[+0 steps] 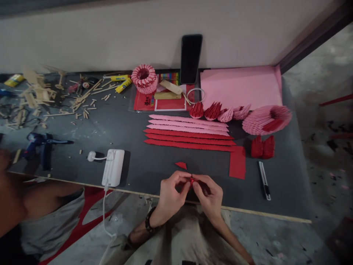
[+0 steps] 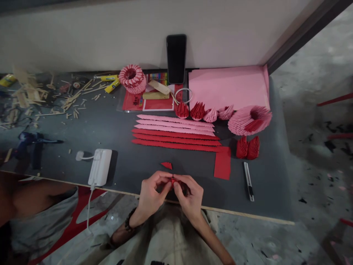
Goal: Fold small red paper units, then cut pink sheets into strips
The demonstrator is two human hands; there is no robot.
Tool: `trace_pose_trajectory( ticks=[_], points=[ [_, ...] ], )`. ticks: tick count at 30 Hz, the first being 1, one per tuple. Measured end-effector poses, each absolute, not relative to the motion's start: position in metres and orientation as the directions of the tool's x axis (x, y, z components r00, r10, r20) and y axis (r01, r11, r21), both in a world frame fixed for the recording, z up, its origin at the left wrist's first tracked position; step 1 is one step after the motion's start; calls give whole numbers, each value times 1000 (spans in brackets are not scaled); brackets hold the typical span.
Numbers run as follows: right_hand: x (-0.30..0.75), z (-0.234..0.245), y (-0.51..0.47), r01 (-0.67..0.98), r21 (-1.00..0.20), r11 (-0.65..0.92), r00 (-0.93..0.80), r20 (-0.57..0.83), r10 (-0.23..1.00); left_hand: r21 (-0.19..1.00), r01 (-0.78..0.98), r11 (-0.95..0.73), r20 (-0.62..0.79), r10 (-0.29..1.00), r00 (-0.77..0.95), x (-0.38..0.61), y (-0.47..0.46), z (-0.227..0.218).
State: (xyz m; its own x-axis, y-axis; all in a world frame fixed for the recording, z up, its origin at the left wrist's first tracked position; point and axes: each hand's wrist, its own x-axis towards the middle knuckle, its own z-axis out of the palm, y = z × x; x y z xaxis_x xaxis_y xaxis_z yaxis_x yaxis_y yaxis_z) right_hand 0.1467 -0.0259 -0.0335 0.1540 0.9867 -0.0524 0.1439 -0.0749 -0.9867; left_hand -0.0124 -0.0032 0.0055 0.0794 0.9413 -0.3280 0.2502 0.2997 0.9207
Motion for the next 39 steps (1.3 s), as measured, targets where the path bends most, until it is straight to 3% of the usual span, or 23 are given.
trace_pose_trajectory(
  ticks=[5, 9, 16, 21, 29, 35, 39],
  points=[
    [147, -37, -25, -17, -989, -148, 178, -149, 973, 938, 216, 272, -290, 955, 56, -10, -7, 6],
    [146, -36, -28, -59, -992, -113, 171, -121, 978, 942, 335, 34, -54, 997, 50, -5, -13, 0],
    [156, -20, -24, 113, -993, 43, 100, 55, 993, 908, 393, -142, 143, 989, 26, -3, -13, -1],
    [161, -16, -23, 205, -971, 123, 139, 153, 978, 924, 318, -214, 202, 977, 70, -4, -12, 2],
    [155, -22, -29, 253, -967, 42, 218, 99, 971, 921, 388, 29, -45, 998, 32, -3, -11, 6],
    [147, -24, -30, 77, -997, 0, 265, 21, 964, 953, 101, 286, -283, 958, -49, -1, -12, 8],
    [147, -25, -30, 56, -998, -19, 279, -2, 960, 951, 47, 305, -301, 950, -76, 2, -10, 11]
  ],
)
